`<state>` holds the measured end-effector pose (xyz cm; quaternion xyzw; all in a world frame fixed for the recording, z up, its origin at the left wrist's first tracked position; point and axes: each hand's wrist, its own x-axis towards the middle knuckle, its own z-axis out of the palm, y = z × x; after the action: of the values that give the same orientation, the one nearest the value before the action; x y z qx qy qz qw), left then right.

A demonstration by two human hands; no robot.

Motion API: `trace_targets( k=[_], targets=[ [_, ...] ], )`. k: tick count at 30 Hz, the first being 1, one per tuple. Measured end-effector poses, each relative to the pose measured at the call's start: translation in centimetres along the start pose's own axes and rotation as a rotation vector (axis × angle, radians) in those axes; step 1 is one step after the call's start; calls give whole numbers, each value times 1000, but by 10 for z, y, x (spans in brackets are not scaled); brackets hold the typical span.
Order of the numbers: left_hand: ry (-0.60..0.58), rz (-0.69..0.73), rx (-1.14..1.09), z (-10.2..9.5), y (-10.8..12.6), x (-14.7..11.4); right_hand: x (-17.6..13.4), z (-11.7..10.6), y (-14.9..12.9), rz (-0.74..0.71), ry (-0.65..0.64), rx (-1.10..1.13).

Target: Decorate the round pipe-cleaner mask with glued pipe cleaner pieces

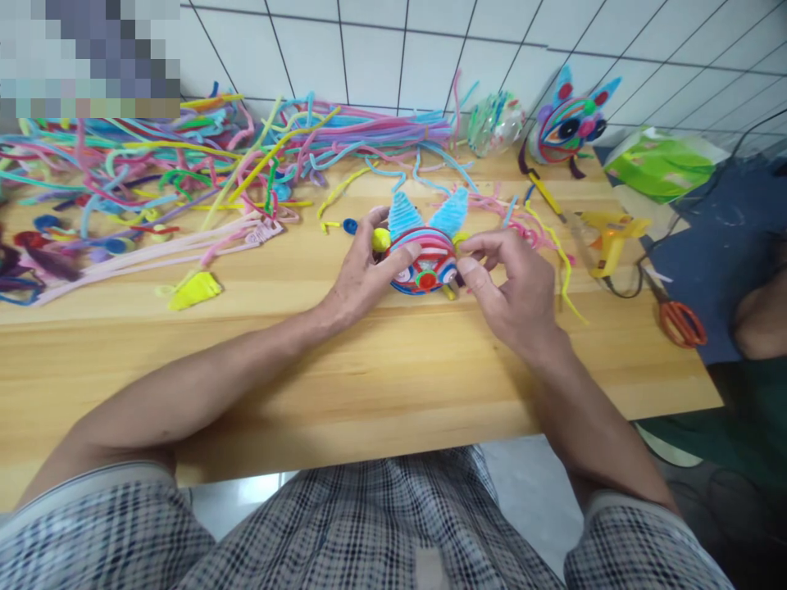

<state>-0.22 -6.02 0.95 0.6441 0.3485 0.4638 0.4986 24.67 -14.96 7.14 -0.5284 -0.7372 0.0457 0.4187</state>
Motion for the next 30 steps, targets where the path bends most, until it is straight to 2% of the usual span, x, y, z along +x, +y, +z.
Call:
trace_targets(
  k=[4,8,13,18,22,26,30],
  targets=[
    [32,-16,-55,2,-4,1,1,2,7,-9,42,9],
    [7,-8,-76,0,-9,2,1,9,3,-105,-58,-44],
    [13,5,-34,-5,-9,4,-1,10,-6,-96,-189,-163],
    [18,-4,-9,-9,-5,3,-1,7,-12,-111,-214,-227],
    [-2,-20,12,-13,-5,2,-2,10,-16,-92,-224,-183],
    [-18,-15,6,-14,-8,2,1,14,-7,-56,-133,-37],
    [7,-2,-8,-11,-12,4,9,6,23,115,50,52]
  ],
)
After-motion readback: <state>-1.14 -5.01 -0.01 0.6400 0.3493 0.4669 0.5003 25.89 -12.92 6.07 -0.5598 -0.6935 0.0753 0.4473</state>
